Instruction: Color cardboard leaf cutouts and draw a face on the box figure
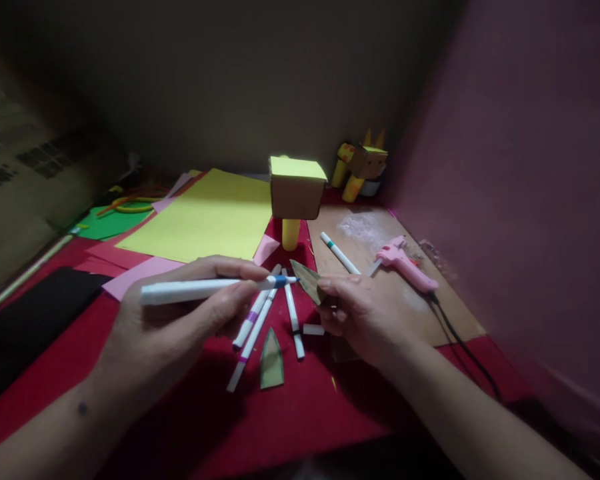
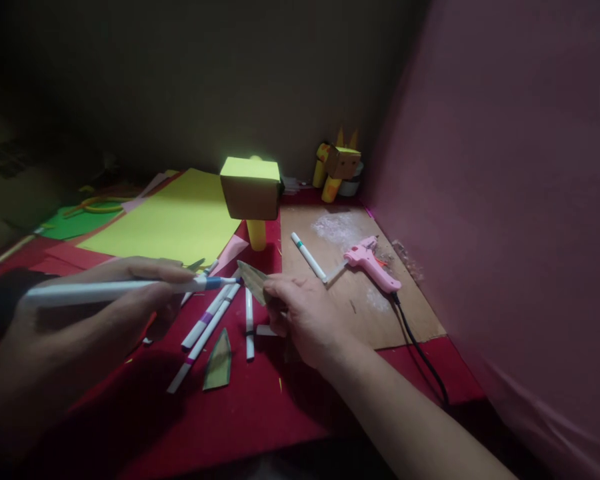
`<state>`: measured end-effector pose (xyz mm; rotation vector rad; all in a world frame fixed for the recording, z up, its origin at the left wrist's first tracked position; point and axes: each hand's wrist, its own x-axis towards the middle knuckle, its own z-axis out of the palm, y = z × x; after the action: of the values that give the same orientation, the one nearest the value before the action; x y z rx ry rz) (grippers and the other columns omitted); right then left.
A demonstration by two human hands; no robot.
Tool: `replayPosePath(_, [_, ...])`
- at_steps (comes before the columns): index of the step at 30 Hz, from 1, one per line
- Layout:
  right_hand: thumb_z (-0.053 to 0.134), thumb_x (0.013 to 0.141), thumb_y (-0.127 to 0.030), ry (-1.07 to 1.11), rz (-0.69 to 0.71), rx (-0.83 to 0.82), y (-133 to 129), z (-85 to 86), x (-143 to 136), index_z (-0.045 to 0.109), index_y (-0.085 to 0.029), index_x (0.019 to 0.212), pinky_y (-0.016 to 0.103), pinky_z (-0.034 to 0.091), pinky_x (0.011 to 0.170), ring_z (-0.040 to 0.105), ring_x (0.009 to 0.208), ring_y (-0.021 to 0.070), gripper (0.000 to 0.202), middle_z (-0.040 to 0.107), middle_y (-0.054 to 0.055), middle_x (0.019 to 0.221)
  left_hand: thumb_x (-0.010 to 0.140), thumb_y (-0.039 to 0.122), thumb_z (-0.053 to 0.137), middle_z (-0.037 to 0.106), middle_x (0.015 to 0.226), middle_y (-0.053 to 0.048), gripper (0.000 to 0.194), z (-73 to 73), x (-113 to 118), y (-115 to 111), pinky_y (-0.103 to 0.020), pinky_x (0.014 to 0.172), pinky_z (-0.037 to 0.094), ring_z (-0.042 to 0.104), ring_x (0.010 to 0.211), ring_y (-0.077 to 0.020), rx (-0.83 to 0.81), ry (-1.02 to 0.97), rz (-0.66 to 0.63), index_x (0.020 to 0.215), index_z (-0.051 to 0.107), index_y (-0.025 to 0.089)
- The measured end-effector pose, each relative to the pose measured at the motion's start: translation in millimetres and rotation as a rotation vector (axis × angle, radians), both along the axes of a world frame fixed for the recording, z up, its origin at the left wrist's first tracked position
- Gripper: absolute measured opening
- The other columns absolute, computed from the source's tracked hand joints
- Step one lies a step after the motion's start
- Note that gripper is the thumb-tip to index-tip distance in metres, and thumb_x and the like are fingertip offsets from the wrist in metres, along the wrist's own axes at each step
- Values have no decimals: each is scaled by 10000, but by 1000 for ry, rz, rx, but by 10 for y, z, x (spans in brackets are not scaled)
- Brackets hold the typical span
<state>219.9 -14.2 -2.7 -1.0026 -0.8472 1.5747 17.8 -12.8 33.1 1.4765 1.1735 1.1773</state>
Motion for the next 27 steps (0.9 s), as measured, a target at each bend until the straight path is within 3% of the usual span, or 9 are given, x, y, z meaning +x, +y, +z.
replayPosePath(4, [679, 688, -281, -5, -19, -9, -17, 4, -37, 441, -205, 489, 169, 191, 372, 291, 394, 35, 320, 372, -93, 452, 849, 326, 718, 774, 870, 12, 65, -25, 2, -38, -234, 532, 542, 675, 638, -152, 98, 128, -18, 850, 771, 290])
replayPosePath(9, [659, 699, -299, -48, -26, -59, -27, -2, -49, 501, -199, 527, 183, 256, 377, 381, 410, 56, 254, 477, -63, 483, 854, 413, 727, 751, 702, 15, 130, -43, 13, -64, -235, 457, 480, 662, 574, -166, 69, 173, -132, 879, 790, 302])
replayPosePath(14, [663, 700, -291, -34, -17, -55, -36, -14, -45, 515, -204, 511, 181, 273, 371, 422, 424, 70, 256, 460, -66, 462, 856, 470, 723, 773, 741, 7, 180, -41, 36, -79, -239, 400, 423, 681, 556, -177, 39, 181, -174, 878, 783, 302])
replayPosePath(27, [625, 703, -270, -54, 19, -41, -46, -24, -51, 523, -194, 521, 200, 236, 390, 348, 399, 54, 222, 442, -74, 447, 857, 449, 698, 770, 765, 8, 170, -34, 56, -65, -237, 437, 430, 685, 615, -181, -9, 219, -169, 883, 771, 298])
